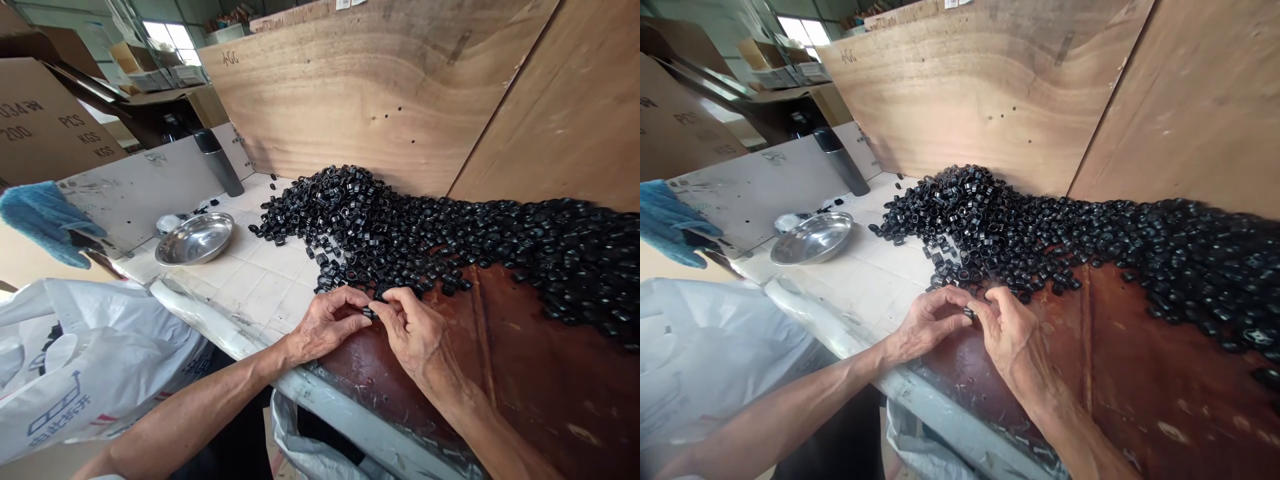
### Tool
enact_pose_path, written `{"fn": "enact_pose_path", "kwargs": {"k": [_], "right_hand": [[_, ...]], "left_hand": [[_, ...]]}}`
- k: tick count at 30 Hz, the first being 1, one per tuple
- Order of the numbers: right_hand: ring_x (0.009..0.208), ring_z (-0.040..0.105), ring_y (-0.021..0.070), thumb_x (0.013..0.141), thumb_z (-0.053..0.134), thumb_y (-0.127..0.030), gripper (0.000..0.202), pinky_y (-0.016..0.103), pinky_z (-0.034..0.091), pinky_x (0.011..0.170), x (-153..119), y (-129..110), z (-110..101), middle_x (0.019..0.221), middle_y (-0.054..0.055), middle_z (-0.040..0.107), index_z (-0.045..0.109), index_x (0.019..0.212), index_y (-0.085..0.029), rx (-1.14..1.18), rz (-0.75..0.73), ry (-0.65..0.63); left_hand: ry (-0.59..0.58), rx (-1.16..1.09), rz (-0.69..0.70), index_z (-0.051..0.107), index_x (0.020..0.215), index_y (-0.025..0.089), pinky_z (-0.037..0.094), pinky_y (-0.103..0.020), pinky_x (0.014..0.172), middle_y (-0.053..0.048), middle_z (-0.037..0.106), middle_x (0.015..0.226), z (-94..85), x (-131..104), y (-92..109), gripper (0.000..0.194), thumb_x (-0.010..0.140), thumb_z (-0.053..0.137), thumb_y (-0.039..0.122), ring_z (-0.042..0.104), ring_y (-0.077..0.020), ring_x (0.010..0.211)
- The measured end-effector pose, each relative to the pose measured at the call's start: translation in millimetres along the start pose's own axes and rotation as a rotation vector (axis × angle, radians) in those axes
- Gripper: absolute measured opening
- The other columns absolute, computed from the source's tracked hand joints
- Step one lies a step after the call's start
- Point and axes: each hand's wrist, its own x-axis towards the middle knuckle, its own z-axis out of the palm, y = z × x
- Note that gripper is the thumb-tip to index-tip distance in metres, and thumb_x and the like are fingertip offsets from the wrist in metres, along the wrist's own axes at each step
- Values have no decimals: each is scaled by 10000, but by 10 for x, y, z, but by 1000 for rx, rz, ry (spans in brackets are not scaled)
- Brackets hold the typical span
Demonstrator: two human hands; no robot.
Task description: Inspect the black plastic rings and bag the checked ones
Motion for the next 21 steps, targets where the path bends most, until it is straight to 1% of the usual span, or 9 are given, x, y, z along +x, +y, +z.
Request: {"fn": "enact_pose_path", "kwargs": {"k": [4, 6, 8, 11, 13, 16, 18, 19, 21], "right_hand": [[761, 664, 173, 1002, 541, -254, 130, 278, 517, 720, 28, -54, -66, 885, 52, 691, 660, 1041, -219, 146, -90, -53], [730, 662, 161, 990, 549, -233, 137, 265, 513, 691, 33, -44, -75, 874, 43, 692, 666, 1057, -213, 170, -116, -65], [626, 618, 136, 993, 551, -244, 130, 250, 471, 618, 26, -7, -54, 772, 20, 667, 668, 953, -204, 132, -106, -52], [513, 499, 112, 1012, 535, -305, 361, 260, 376, 546, 6, 44, -1, 587, -13, 538, 543, 664, -205, 2, -87, -47], [490, 459, 110, 1015, 533, -347, 444, 269, 342, 529, -1, 40, 13, 539, -23, 477, 459, 598, -213, -61, -57, -44], [523, 530, 119, 1008, 552, -357, 266, 249, 393, 544, 5, -12, -17, 620, -14, 580, 591, 792, -207, 11, -6, -13], [644, 623, 137, 1011, 537, -307, 150, 238, 467, 628, 13, -39, -43, 781, 22, 673, 638, 1027, -196, 116, -49, -30], [704, 649, 146, 1011, 528, -280, 169, 241, 488, 672, 15, -43, -50, 846, 37, 693, 636, 1108, -193, 152, -85, -50], [713, 649, 152, 1007, 527, -262, 170, 248, 490, 682, 17, -30, -47, 821, 36, 688, 662, 1083, -192, 154, -122, -74]], "left_hand": [[52, -123, -51, 702, 1021, 174, 541, -314, 907, -60, 682, 1034, 22, 8, 32, 191, 857, 761, 252, 659, -179, 965], [64, -158, -48, 700, 1016, 167, 546, -311, 897, -57, 674, 1023, 23, 8, 37, 184, 859, 756, 244, 657, -173, 950], [50, -136, -25, 701, 1020, 162, 544, -321, 907, -66, 675, 1034, 15, 5, 30, 183, 862, 752, 239, 654, -180, 968], [14, -40, -1, 706, 1040, 161, 532, -343, 938, -83, 682, 1063, 2, -1, 6, 183, 877, 739, 239, 647, -196, 1010], [-5, -24, -3, 703, 1046, 161, 532, -348, 938, -86, 682, 1073, 3, -1, -6, 182, 886, 729, 243, 648, -198, 1012], [-2, -103, -23, 693, 1048, 165, 540, -329, 913, -73, 675, 1067, 17, 2, -1, 185, 881, 734, 232, 656, -188, 994], [19, -152, -40, 689, 1048, 169, 540, -311, 911, -60, 671, 1056, 26, 5, 14, 191, 871, 744, 218, 658, -174, 987], [30, -165, -47, 689, 1045, 169, 541, -302, 907, -54, 668, 1046, 29, 6, 24, 188, 871, 744, 214, 657, -167, 978], [43, -168, -54, 690, 1038, 167, 541, -294, 906, -51, 666, 1036, 31, 7, 40, 177, 873, 741, 210, 654, -159, 969]]}}
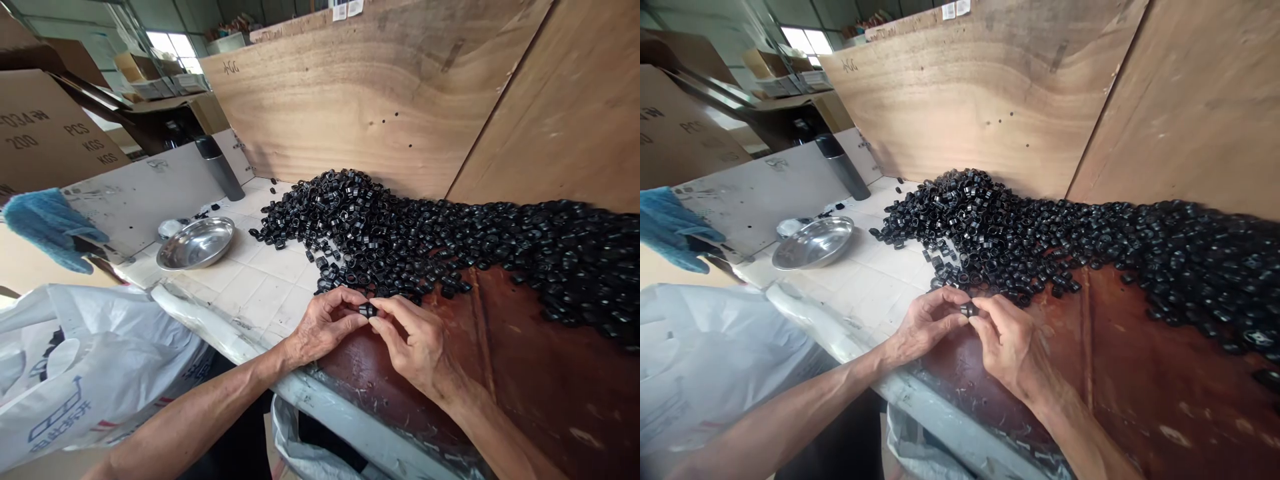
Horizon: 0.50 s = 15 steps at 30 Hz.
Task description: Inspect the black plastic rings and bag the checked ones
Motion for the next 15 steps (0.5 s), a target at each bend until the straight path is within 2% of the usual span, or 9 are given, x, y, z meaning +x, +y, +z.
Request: {"fn": "enact_pose_path", "kwargs": {"k": [1, 3, 4, 8, 11, 12, 15], "right_hand": [[646, 623, 145, 1004, 538, -278, 169, 248, 472, 637, -1, 13, 6, 738, 22, 662, 680, 974, -192, -26, 9, 6], [520, 540, 122, 1014, 532, -328, 334, 254, 411, 553, -5, 32, 16, 584, -7, 574, 634, 723, -201, -80, 59, 21], [500, 518, 116, 1021, 521, -352, 393, 257, 393, 540, -6, 32, 17, 559, -12, 552, 601, 666, -203, -90, 89, 20], [590, 564, 117, 1034, 486, -381, 325, 245, 411, 592, -6, -25, -17, 668, -9, 612, 625, 802, -201, -7, 152, -64], [506, 469, 100, 1020, 511, -404, 444, 253, 353, 539, -11, -69, -39, 541, -41, 476, 501, 621, -209, -11, 151, -101], [490, 449, 96, 1004, 541, -415, 441, 253, 341, 523, -14, -76, -42, 533, -46, 459, 493, 617, -209, -15, 157, -92], [523, 494, 102, 951, 624, -424, 252, 239, 367, 513, -24, -81, -39, 641, -36, 561, 611, 840, -198, 9, 177, -72]], "left_hand": [[0, 8, 2, 692, 1036, 164, 540, -294, 907, -54, 667, 1038, 0, -1, 6, 174, 874, 740, 211, 651, -161, 972], [-18, 24, 10, 697, 1033, 159, 538, -297, 905, -66, 672, 1047, 0, -2, 10, 172, 876, 738, 217, 650, -170, 984], [-22, 27, 12, 698, 1035, 159, 536, -298, 905, -69, 673, 1053, -1, -2, 8, 177, 873, 740, 217, 649, -173, 990], [0, 11, 1, 693, 1035, 165, 534, -294, 900, -63, 673, 1051, -6, 0, -12, 178, 871, 742, 213, 653, -168, 979], [27, 24, 1, 686, 1033, 168, 533, -288, 882, -58, 668, 1044, -21, 7, -28, 180, 872, 740, 226, 647, -160, 957], [36, 37, 5, 685, 1039, 169, 532, -286, 876, -58, 666, 1050, -27, 9, -30, 187, 872, 740, 229, 645, -159, 954], [40, 77, 32, 686, 1053, 166, 524, -298, 893, -65, 668, 1065, -43, 16, -26, 199, 871, 737, 227, 641, -167, 971]]}}
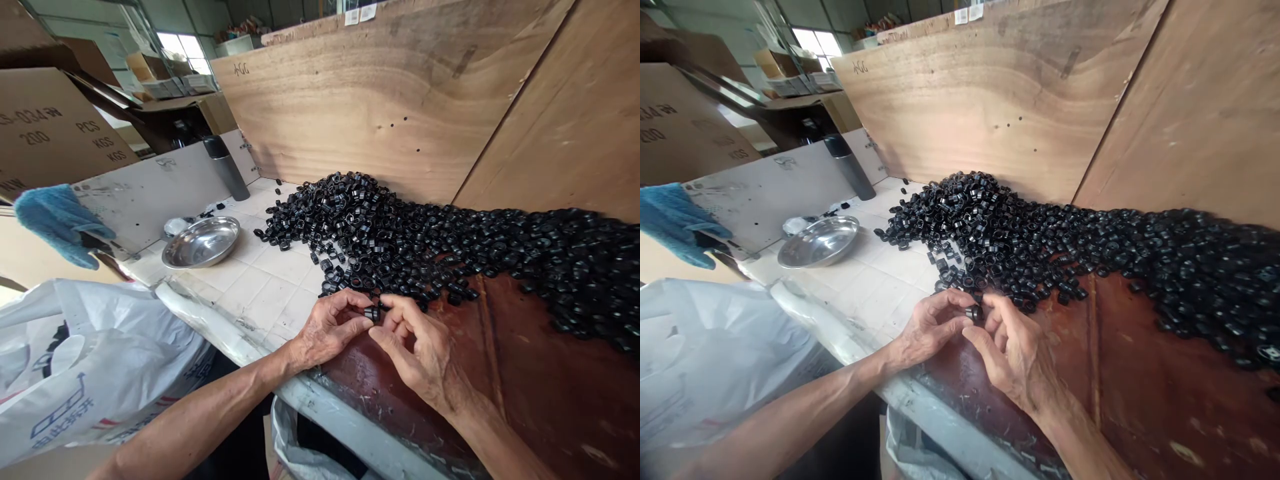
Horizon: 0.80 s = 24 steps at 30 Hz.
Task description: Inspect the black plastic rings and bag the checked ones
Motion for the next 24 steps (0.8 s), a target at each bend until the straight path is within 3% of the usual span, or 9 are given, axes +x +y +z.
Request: {"fn": "enact_pose_path", "kwargs": {"k": [4, 8, 11, 13, 17, 21, 24], "right_hand": [[512, 488, 113, 941, 639, -394, 258, 245, 380, 509, 7, 13, 13, 589, -37, 531, 604, 768, -206, -46, -22, 6], [699, 651, 145, 964, 603, -340, 156, 237, 499, 653, 32, 26, 23, 828, 19, 700, 665, 1022, -209, 39, -35, 57], [564, 621, 136, 1000, 536, -364, 265, 231, 479, 572, 39, 44, 23, 624, -7, 639, 658, 819, -212, 9, 34, 51], [519, 611, 130, 986, 557, -399, 287, 228, 474, 539, 37, 55, 20, 597, -13, 625, 635, 787, -209, 20, 79, 61], [644, 699, 151, 944, 610, -383, 185, 231, 528, 592, 33, 31, 40, 825, 30, 721, 655, 957, -204, 137, 79, 58], [608, 695, 182, 902, 624, -391, 190, 264, 534, 594, 34, -64, 100, 648, 13, 701, 640, 893, -202, 230, 319, 32], [523, 643, 168, 864, 631, -420, 227, 296, 551, 601, 49, -90, 79, 571, -15, 655, 620, 870, -194, 466, 541, -68]], "left_hand": [[-5, 31, 5, 685, 1052, 159, 531, -328, 913, -78, 668, 1069, -6, 0, 14, 196, 879, 728, 242, 646, -186, 986], [-37, 70, 29, 680, 1050, 162, 546, -344, 914, -85, 677, 1062, -7, -13, 7, 184, 898, 711, 262, 663, -197, 990], [-112, 221, 98, 686, 1074, 166, 549, -334, 911, -90, 690, 1071, -14, -27, -6, 188, 913, 695, 262, 669, -193, 997], [-128, 272, 130, 683, 1092, 171, 551, -332, 919, -92, 694, 1090, -20, -33, -13, 198, 920, 686, 270, 672, -195, 1013], [-86, 256, 94, 674, 1089, 178, 549, -341, 939, -84, 695, 1089, -24, -39, -28, 204, 926, 684, 299, 679, -196, 1019], [-106, 375, 172, 650, 1139, 191, 552, -340, 923, -90, 689, 1123, -27, -54, -50, 212, 943, 654, 271, 675, -195, 1031], [-188, 513, 295, 612, 1179, 192, 541, -352, 951, -107, 675, 1155, -73, -93, -4, 212, 970, 579, 211, 655, -205, 1093]]}}
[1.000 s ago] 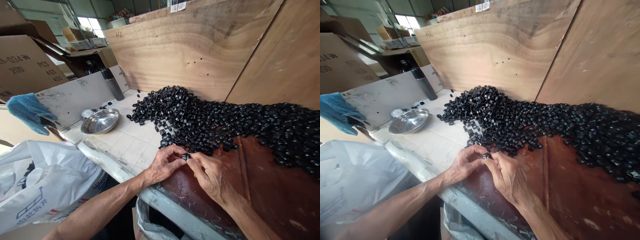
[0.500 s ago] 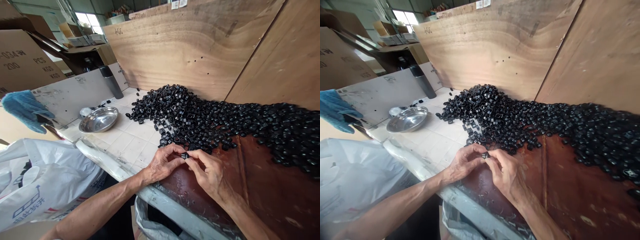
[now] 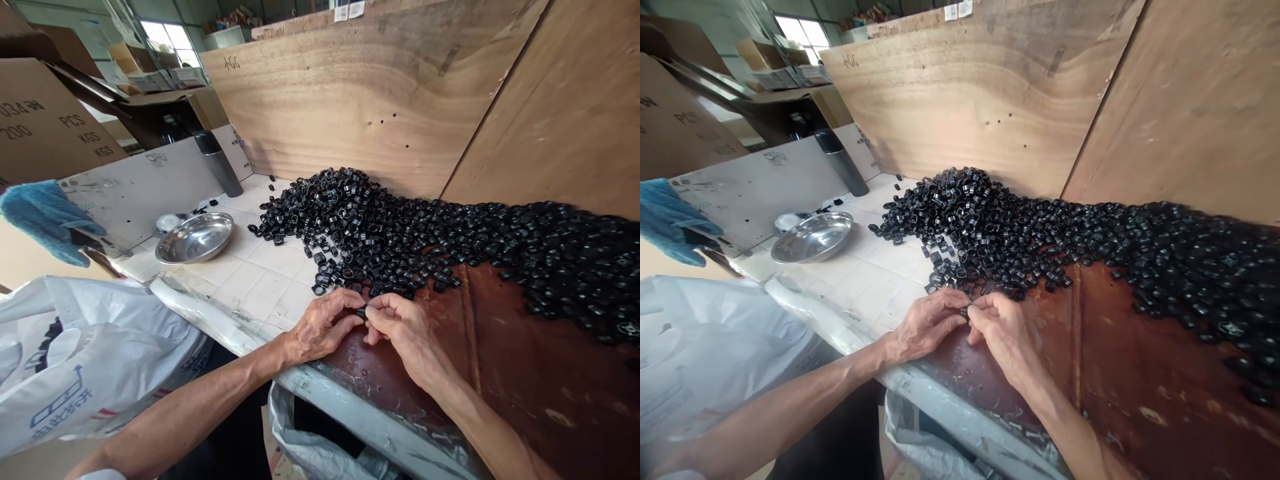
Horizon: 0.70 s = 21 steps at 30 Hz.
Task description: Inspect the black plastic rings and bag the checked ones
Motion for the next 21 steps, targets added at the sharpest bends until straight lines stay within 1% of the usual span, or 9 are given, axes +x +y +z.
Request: {"fn": "enact_pose_path", "kwargs": {"k": [2, 3, 6, 8, 11, 13, 15, 18, 21], "right_hand": [[457, 587, 140, 864, 618, -477, 286, 291, 538, 551, 29, -16, -101, 593, -23, 641, 610, 848, -192, 38, 71, -61], [434, 560, 131, 863, 614, -506, 314, 277, 509, 506, 54, -20, -178, 602, -25, 632, 607, 833, -194, -19, 67, -37], [452, 532, 130, 844, 633, -486, 292, 243, 393, 435, 139, -2, -421, 616, -18, 613, 604, 776, -203, -352, -52, 151], [516, 552, 139, 835, 641, -390, 199, 247, 403, 482, 176, 38, -506, 646, -13, 618, 606, 769, -206, -518, -152, 168], [623, 591, 147, 843, 612, -240, 38, 254, 451, 581, 188, 125, -454, 717, -11, 628, 627, 854, -207, -634, -308, 53], [661, 599, 147, 851, 604, -189, 100, 254, 458, 603, 182, 186, -343, 769, -7, 626, 636, 945, -206, -679, -392, -1], [705, 617, 159, 867, 623, -191, 219, 263, 474, 624, 175, 239, -223, 841, 12, 635, 641, 1085, -204, -721, -453, -19], [825, 659, 195, 899, 639, -231, 376, 300, 518, 716, 167, 290, -90, 1000, 60, 647, 610, 1273, -218, -799, -516, -48], [895, 666, 205, 899, 630, -210, 356, 310, 528, 775, 167, 290, -89, 1060, 68, 645, 626, 1254, -226, -803, -523, -90]], "left_hand": [[-142, 80, 36, 611, 1165, 190, 531, -352, 954, -112, 671, 1141, -96, -43, 55, 209, 966, 546, 178, 643, -213, 1102], [-224, 122, 25, 621, 1144, 189, 529, -348, 941, -111, 671, 1122, -154, -68, 89, 202, 954, 552, 177, 641, -217, 1084], [-371, 244, -77, 671, 993, 191, 520, -319, 841, -80, 675, 992, -304, -128, 181, 122, 918, 637, 281, 646, -211, 947], [-318, 285, -178, 671, 871, 188, 501, -293, 757, -52, 664, 892, -324, -136, 202, 190, 931, 637, 365, 638, -180, 826], [-93, 288, -338, 636, 861, 186, 482, -273, 697, -27, 664, 852, -226, -103, 156, 173, 954, 601, 328, 626, -149, 739], [42, 288, -419, 605, 915, 193, 485, -276, 698, -11, 669, 846, -139, -71, 91, 74, 924, 621, 265, 628, -151, 744], [120, 313, -471, 581, 964, 198, 485, -282, 690, 6, 646, 822, -87, -46, 20, 104, 890, 643, 238, 615, -154, 734], [166, 393, -480, 573, 1130, 197, 489, -296, 681, 5, 611, 844, -70, -23, -64, 292, 860, 676, 234, 593, -160, 726], [103, 419, -437, 615, 1145, 213, 511, -313, 731, -18, 628, 902, -56, -19, -76, 288, 867, 681, 241, 619, -172, 779]]}}
